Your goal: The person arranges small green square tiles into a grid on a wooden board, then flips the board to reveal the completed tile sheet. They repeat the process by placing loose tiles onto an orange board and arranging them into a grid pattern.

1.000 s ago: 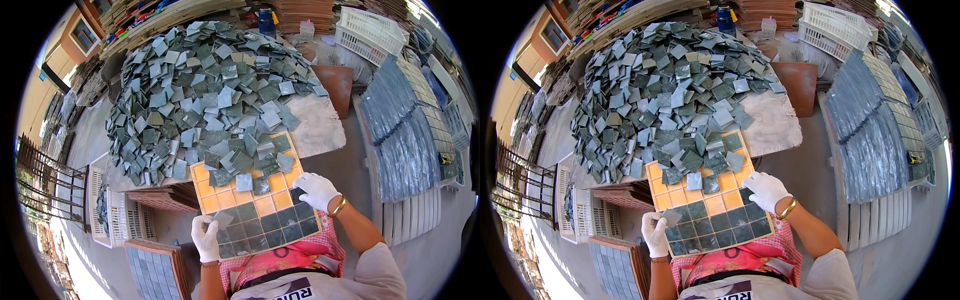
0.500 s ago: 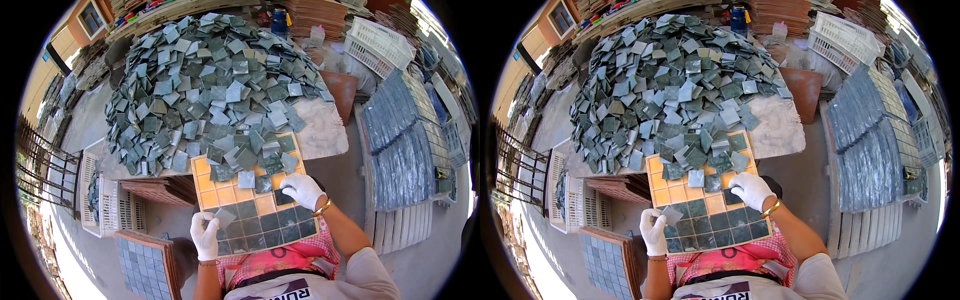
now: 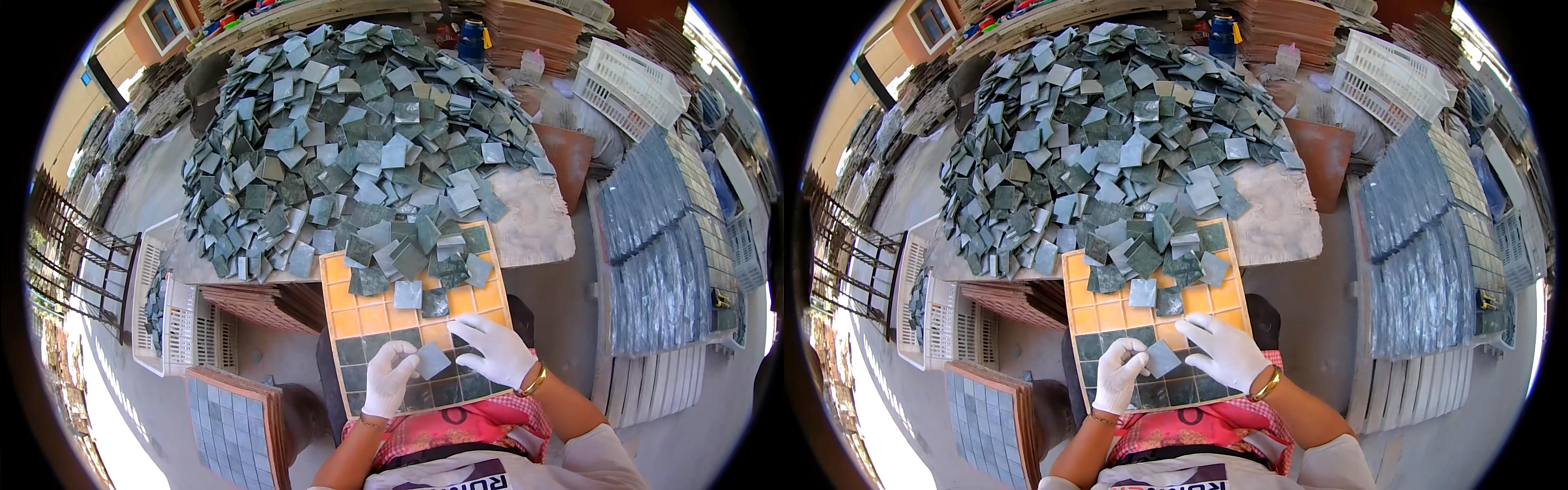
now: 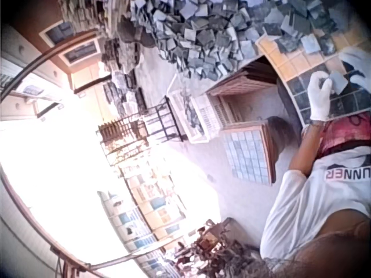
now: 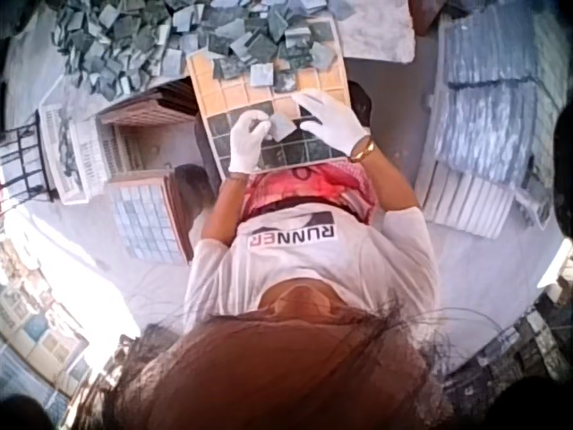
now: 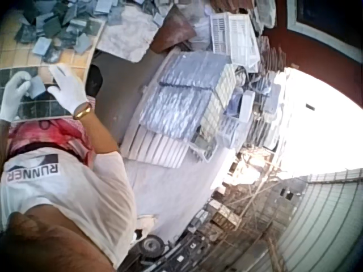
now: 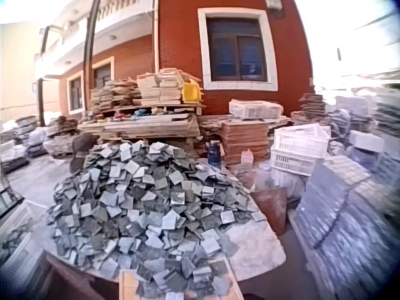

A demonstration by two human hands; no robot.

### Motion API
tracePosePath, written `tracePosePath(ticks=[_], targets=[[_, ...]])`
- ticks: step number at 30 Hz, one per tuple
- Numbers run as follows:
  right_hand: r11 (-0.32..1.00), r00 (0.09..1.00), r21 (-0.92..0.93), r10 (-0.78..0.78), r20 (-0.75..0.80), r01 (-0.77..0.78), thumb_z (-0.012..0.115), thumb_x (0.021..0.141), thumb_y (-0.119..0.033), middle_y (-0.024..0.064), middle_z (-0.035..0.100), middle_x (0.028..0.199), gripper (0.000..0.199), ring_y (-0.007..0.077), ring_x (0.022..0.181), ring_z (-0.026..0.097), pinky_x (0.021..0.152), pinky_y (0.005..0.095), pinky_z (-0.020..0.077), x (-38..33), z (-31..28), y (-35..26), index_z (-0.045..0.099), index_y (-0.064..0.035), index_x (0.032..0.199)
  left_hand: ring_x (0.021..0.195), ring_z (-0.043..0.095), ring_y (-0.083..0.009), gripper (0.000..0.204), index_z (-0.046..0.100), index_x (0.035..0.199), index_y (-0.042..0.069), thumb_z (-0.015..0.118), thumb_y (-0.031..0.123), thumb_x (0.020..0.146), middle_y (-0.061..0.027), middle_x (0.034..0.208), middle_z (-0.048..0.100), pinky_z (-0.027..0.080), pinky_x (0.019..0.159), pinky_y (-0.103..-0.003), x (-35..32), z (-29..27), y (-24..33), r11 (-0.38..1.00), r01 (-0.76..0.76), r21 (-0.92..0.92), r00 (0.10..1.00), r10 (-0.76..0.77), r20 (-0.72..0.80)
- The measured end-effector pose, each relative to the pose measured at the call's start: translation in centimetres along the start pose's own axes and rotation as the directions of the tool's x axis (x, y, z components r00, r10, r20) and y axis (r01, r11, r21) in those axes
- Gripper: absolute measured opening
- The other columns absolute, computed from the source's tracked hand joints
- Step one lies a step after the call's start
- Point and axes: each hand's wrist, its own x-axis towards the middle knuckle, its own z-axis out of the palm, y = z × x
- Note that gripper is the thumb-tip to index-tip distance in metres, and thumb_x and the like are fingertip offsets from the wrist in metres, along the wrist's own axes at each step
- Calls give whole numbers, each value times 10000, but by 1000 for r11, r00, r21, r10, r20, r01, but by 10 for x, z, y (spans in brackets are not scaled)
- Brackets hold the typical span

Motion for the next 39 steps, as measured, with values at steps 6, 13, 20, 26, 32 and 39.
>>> tracePosePath(ticks=[6,13,20,26,32,39], targets=[[977,986,-139,-151,66,159,690,785,-141,114,473,1279,547,298,988,602,825,394,513,3,8,0,467,-120,1283,778,588,-87,120,600,990,11,613,40,874,-29,880,625,499,661,-234,8,11,4,983,-74,166,997,73,12],[957,980,227,-159,-120,183,600,866,-179,118,612,1027,248,314,958,603,816,391,501,14,30,23,604,-73,1091,751,602,-102,104,593,981,-6,585,32,885,-57,874,642,501,649,-240,6,17,15,998,45,41,993,-49,104],[987,961,-160,18,275,28,716,773,-301,112,567,1160,540,307,978,570,841,395,475,3,24,0,533,-95,1238,736,581,-94,87,588,975,2,564,36,898,-64,866,640,479,646,-219,5,-3,-1,997,-5,75,999,8,-39],[961,981,-277,47,186,6,760,679,-449,98,485,1202,755,307,987,537,857,406,452,-27,44,-19,489,-99,1291,688,557,-61,123,614,988,2,586,57,883,-19,823,637,464,626,-207,-5,-16,-10,993,-19,114,995,30,-93],[953,949,-300,137,285,-47,724,749,-389,110,511,1146,630,291,938,577,780,391,485,-35,46,-41,503,-95,1261,715,567,-81,107,594,987,-1,559,25,889,-53,847,639,468,640,-214,-6,-18,-8,988,-49,146,993,65,-104],[969,991,-221,-94,91,112,631,836,-374,95,581,876,380,256,822,617,698,382,505,-21,41,-12,544,-89,1071,722,575,-81,100,596,975,-12,558,13,886,-58,847,642,473,639,-213,-9,-21,-8,981,-64,185,991,84,-103]])
